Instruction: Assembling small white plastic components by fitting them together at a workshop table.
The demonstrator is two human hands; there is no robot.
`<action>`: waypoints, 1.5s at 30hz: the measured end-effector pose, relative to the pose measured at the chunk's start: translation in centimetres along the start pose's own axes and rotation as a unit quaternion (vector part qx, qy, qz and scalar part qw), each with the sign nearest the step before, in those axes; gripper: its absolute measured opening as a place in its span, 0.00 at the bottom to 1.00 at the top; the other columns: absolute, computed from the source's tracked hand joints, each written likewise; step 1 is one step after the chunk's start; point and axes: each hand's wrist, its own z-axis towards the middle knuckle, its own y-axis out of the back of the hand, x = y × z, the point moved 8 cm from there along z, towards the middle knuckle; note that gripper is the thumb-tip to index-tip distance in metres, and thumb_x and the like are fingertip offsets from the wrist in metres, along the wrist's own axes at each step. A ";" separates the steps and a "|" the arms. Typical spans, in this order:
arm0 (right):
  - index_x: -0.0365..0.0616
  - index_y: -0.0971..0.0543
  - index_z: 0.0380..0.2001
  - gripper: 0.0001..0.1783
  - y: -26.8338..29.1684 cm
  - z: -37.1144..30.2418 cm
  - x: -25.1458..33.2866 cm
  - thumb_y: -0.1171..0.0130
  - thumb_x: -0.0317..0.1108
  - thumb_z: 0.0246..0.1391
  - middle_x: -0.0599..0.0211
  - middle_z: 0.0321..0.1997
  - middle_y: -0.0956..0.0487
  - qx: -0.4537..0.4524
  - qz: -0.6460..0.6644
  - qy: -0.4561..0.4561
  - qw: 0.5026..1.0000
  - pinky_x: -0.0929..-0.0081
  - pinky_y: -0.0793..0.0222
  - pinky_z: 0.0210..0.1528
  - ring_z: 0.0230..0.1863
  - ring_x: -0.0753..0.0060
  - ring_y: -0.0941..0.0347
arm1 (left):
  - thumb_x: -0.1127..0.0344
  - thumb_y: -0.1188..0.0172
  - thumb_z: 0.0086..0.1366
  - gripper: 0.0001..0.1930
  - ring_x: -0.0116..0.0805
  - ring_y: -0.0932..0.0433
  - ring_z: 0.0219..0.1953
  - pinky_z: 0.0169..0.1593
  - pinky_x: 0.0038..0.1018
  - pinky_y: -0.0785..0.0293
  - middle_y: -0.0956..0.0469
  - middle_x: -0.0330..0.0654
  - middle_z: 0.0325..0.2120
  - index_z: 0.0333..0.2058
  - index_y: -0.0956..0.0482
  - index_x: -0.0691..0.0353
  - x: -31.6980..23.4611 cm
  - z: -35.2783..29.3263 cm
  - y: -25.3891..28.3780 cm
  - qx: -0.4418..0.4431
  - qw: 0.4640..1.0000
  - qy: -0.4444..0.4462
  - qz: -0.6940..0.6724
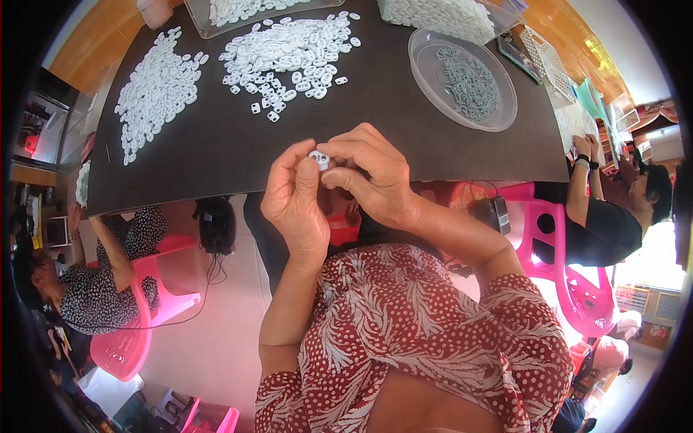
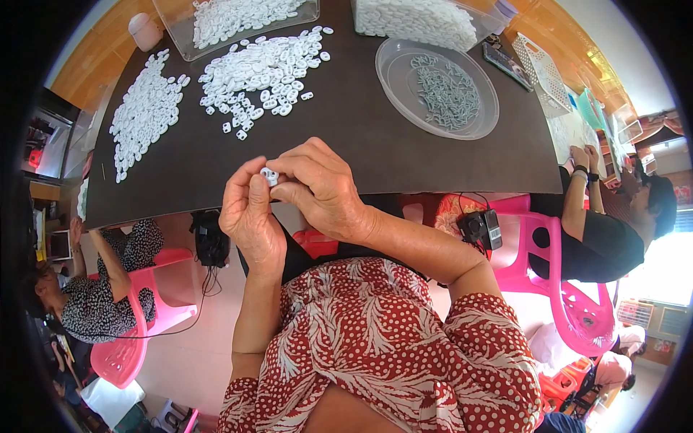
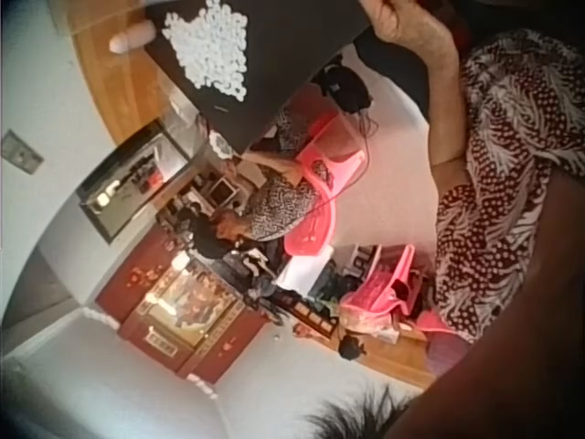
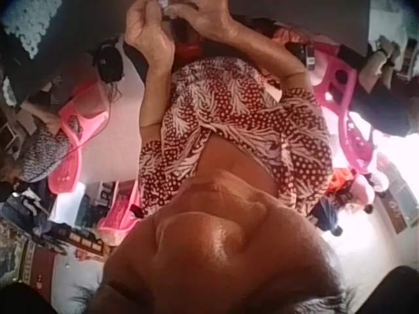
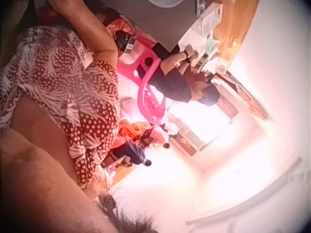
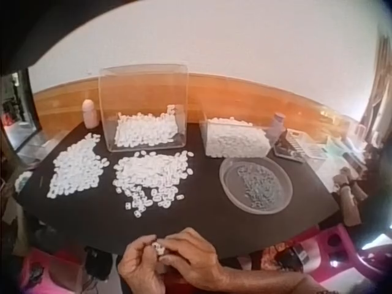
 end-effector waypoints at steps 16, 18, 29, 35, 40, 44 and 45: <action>0.33 0.22 0.38 0.15 0.3 -0.4 0.6 0.40 0.18 0.42 0.59 0.36 0.23 -0.013 0.023 -0.023 0.999 0.80 0.33 0.30 0.31 0.73 0.31 | 0.69 0.44 0.63 0.14 0.26 0.26 0.37 0.43 0.21 0.29 0.23 0.42 0.36 0.43 0.25 0.73 -0.6 -0.8 0.0 0.013 0.996 -0.068 0.053; 0.33 0.23 0.38 0.15 0.2 -0.5 0.6 0.40 0.18 0.43 0.58 0.37 0.23 -0.012 0.014 -0.015 1.000 0.80 0.33 0.31 0.32 0.73 0.31 | 0.69 0.44 0.63 0.13 0.26 0.26 0.37 0.43 0.21 0.29 0.23 0.42 0.36 0.43 0.25 0.73 -0.5 -1.0 0.1 0.010 0.996 -0.072 0.057; 0.32 0.23 0.39 0.16 -0.2 -0.7 0.9 0.38 0.19 0.42 0.58 0.37 0.24 -0.010 0.014 -0.004 1.000 0.79 0.33 0.31 0.31 0.72 0.31 | 0.69 0.45 0.64 0.11 0.26 0.27 0.38 0.45 0.23 0.30 0.24 0.42 0.37 0.41 0.25 0.71 -0.9 -1.4 0.1 0.003 0.995 -0.091 0.042; 0.33 0.23 0.37 0.15 -0.1 -0.5 1.0 0.37 0.21 0.42 0.57 0.35 0.24 -0.030 0.004 0.030 0.999 0.78 0.32 0.31 0.32 0.68 0.30 | 0.69 0.46 0.65 0.11 0.25 0.27 0.37 0.44 0.21 0.30 0.24 0.41 0.36 0.41 0.25 0.71 -1.1 -1.6 -0.1 -0.007 0.995 -0.088 0.046; 0.33 0.23 0.35 0.14 0.3 -0.4 1.5 0.36 0.24 0.42 0.58 0.33 0.23 -0.051 -0.024 0.071 0.996 0.76 0.32 0.30 0.31 0.65 0.30 | 0.69 0.46 0.65 0.10 0.23 0.29 0.35 0.42 0.20 0.32 0.25 0.39 0.34 0.40 0.25 0.70 -1.6 -1.6 -0.8 -0.004 0.988 -0.128 0.084; 0.32 0.24 0.35 0.14 0.8 -0.4 1.6 0.36 0.24 0.42 0.58 0.32 0.24 -0.062 -0.054 0.110 0.991 0.75 0.32 0.29 0.30 0.63 0.30 | 0.68 0.47 0.65 0.10 0.22 0.29 0.35 0.41 0.19 0.32 0.25 0.38 0.33 0.39 0.25 0.70 -1.4 -1.4 -1.5 0.003 0.986 -0.133 0.103; 0.32 0.24 0.35 0.14 1.0 -0.4 1.7 0.37 0.25 0.43 0.57 0.32 0.24 -0.067 -0.062 0.118 0.989 0.74 0.33 0.29 0.29 0.63 0.30 | 0.68 0.47 0.66 0.10 0.21 0.30 0.35 0.40 0.19 0.32 0.26 0.38 0.33 0.39 0.25 0.70 -1.3 -1.5 -1.7 0.004 0.984 -0.141 0.105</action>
